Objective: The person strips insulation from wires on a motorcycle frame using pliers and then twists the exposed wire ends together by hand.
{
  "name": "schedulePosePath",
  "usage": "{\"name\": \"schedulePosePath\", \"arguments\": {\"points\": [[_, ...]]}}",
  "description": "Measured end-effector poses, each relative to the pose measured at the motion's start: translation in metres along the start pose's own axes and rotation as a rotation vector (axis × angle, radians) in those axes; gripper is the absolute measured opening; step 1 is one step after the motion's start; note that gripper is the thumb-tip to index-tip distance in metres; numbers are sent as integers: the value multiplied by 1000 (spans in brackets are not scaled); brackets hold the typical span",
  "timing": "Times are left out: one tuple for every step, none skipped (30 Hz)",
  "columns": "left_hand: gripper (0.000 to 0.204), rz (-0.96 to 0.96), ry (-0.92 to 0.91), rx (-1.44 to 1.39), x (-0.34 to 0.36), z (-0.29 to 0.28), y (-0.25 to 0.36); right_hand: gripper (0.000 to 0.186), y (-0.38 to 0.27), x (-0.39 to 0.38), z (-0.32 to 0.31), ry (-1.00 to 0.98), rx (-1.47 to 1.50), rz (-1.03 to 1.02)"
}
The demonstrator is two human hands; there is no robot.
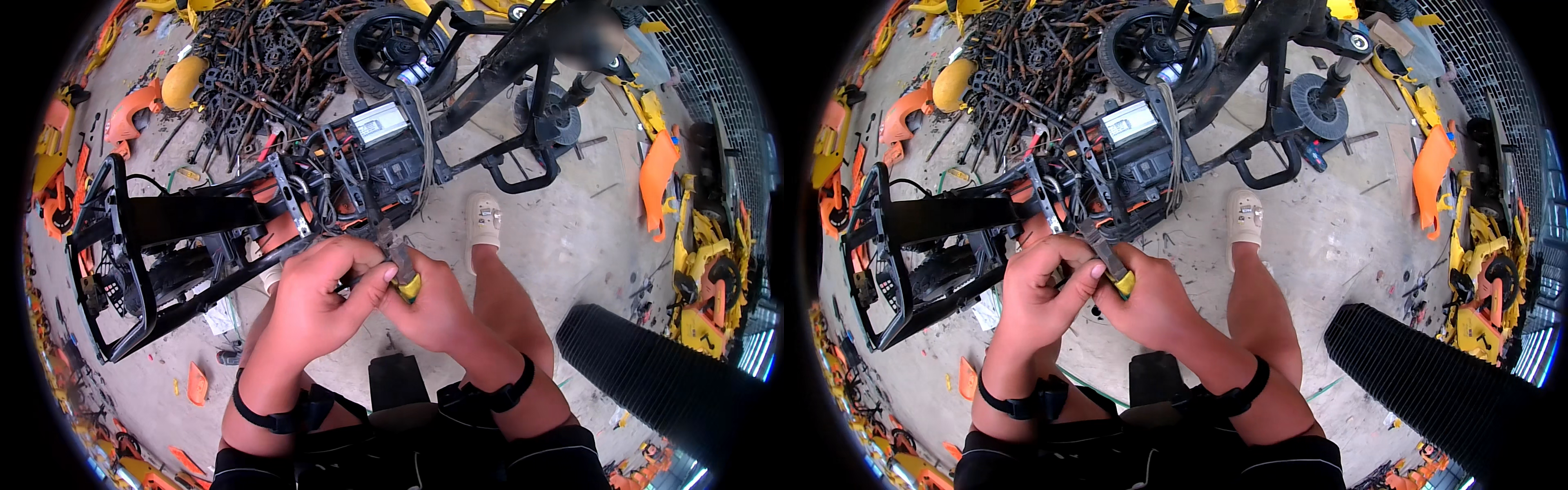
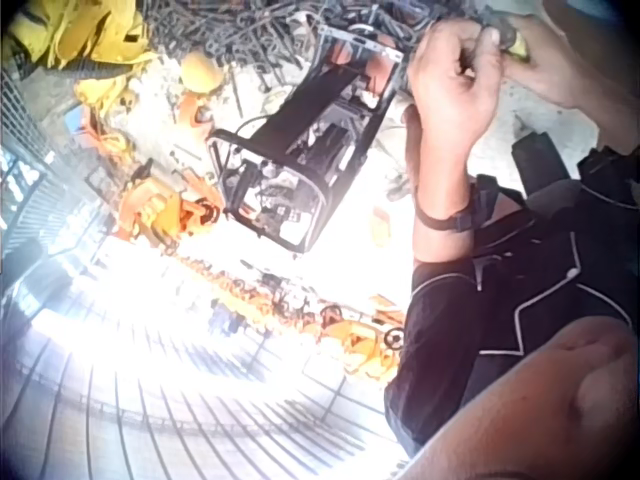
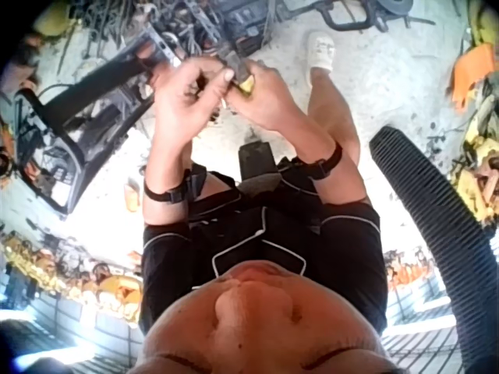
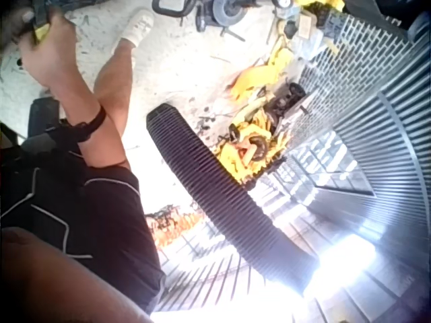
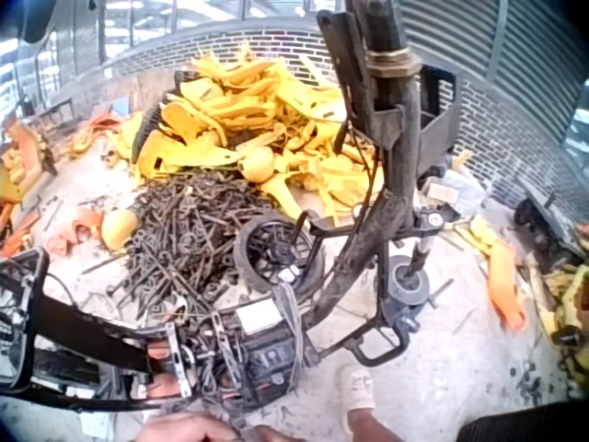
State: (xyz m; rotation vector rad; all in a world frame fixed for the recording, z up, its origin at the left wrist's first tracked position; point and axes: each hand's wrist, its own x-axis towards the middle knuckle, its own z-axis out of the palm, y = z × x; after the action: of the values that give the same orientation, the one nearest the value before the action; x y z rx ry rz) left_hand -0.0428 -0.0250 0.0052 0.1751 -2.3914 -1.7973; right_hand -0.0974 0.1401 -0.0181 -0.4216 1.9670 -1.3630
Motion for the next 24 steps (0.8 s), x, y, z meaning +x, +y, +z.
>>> {"name": "schedulePosePath", "arguments": {"points": [[11,-11,-3,-8,0,1,-1,30,0,0,-1,2,-8,4],[11,-22,-4,-11,-1,0,-1,31,-1,0,0,2,-14,6],[11,-33,-6,-14,-1,0,-1,31,-2,0,0,1,-19,7],[11,-21,-5,-6,0,1,-1,31,-1,0,0,7,-21,2],[12,-10,-4,4,0,1,-1,31,0,0,0,11,-23,-4],[12,1,-4,14,0,1,0,31,0,0,0,16,-24,-9],[12,0,-4,16,0,1,0,28,-1,0,1,44,-6,-36],[12,-1,-5,15,0,1,0,26,-1,0,3,72,12,-62],[12,-2,-5,15,0,1,0,25,-2,0,4,100,29,-87],[12,0,-7,16,0,1,0,25,-3,-1,3,99,26,-82],[12,2,-9,16,1,1,0,25,-3,-1,3,98,23,-77],[12,4,-11,17,1,1,0,25,-3,-1,2,98,20,-73],[12,20,-12,26,1,1,0,26,-3,-1,2,93,29,-74],[12,38,-16,33,1,1,-1,26,-3,-2,3,92,39,-75],[12,55,-21,40,1,1,-1,26,-2,-2,3,91,49,-75],[12,51,-20,29,1,1,-2,26,-2,-2,2,82,40,-69],[12,44,-17,18,0,1,-2,26,-3,-2,1,72,32,-62],[12,36,-15,8,0,1,-2,27,-3,-2,1,61,25,-56],[12,18,-19,-3,-1,2,-2,26,-2,-3,0,55,12,-51],[12,0,-21,-13,-1,2,-1,26,0,-3,0,47,-1,-47],[12,-18,-22,-23,-1,2,0,26,0,-3,0,39,-14,-44],[12,-17,-20,-23,-1,3,0,26,0,-3,0,54,7,-52],[12,-17,-18,-24,-1,3,0,25,-1,-2,1,69,27,-60],[12,-17,-16,-25,-1,3,-1,26,-1,-2,1,84,47,-68]]}}
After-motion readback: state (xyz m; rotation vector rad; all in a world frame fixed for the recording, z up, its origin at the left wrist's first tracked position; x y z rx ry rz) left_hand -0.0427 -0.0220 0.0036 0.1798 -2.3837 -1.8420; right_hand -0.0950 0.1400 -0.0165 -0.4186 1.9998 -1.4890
